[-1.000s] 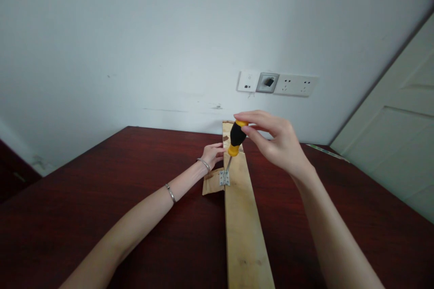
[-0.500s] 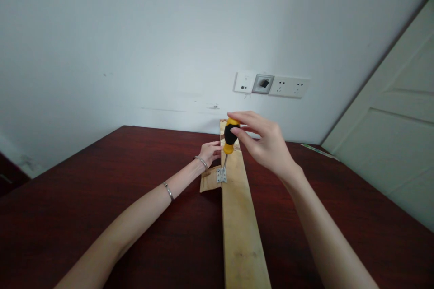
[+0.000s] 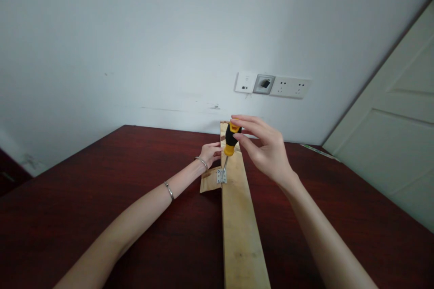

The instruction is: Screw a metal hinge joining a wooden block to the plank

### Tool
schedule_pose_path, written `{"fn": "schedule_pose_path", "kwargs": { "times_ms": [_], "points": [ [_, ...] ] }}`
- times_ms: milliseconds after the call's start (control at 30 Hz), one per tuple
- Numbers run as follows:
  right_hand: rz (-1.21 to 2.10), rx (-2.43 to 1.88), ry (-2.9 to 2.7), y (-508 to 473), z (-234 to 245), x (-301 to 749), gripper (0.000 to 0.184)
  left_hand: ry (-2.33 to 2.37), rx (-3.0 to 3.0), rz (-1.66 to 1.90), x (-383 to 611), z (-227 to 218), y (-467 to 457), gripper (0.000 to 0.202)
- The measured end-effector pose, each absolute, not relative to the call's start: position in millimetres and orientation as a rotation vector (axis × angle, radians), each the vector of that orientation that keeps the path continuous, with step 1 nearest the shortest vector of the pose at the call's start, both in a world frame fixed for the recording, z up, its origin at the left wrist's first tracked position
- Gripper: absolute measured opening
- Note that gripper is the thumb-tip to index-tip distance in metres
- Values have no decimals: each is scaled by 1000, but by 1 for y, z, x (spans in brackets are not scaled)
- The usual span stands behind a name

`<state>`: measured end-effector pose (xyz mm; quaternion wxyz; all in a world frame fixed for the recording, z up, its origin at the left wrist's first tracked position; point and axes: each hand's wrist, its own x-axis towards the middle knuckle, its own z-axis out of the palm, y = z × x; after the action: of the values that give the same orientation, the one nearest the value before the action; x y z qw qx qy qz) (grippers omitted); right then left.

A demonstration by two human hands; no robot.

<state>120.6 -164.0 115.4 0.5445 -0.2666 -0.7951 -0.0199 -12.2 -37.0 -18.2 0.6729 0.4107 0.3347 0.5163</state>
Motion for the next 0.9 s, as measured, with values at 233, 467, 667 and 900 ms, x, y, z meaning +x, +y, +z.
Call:
{"fn": "schedule_pose_path", "kwargs": {
  "times_ms": [233,467,667,900],
  "points": [
    [-4,-700,-1676,-151,106,114,25,758,938,1133,-13,-19,-36,25],
    [178,-625,-1849,-158,111,117,24,683,929,1159,-11,-18,-35,12],
    [121,-728,-1797,-158,111,115,23,667,895,1173,-11,-22,-31,20],
    [220,-663,-1926,-162,118,123,26,660,817,1160,-10,-17,-33,32]
  ]
}}
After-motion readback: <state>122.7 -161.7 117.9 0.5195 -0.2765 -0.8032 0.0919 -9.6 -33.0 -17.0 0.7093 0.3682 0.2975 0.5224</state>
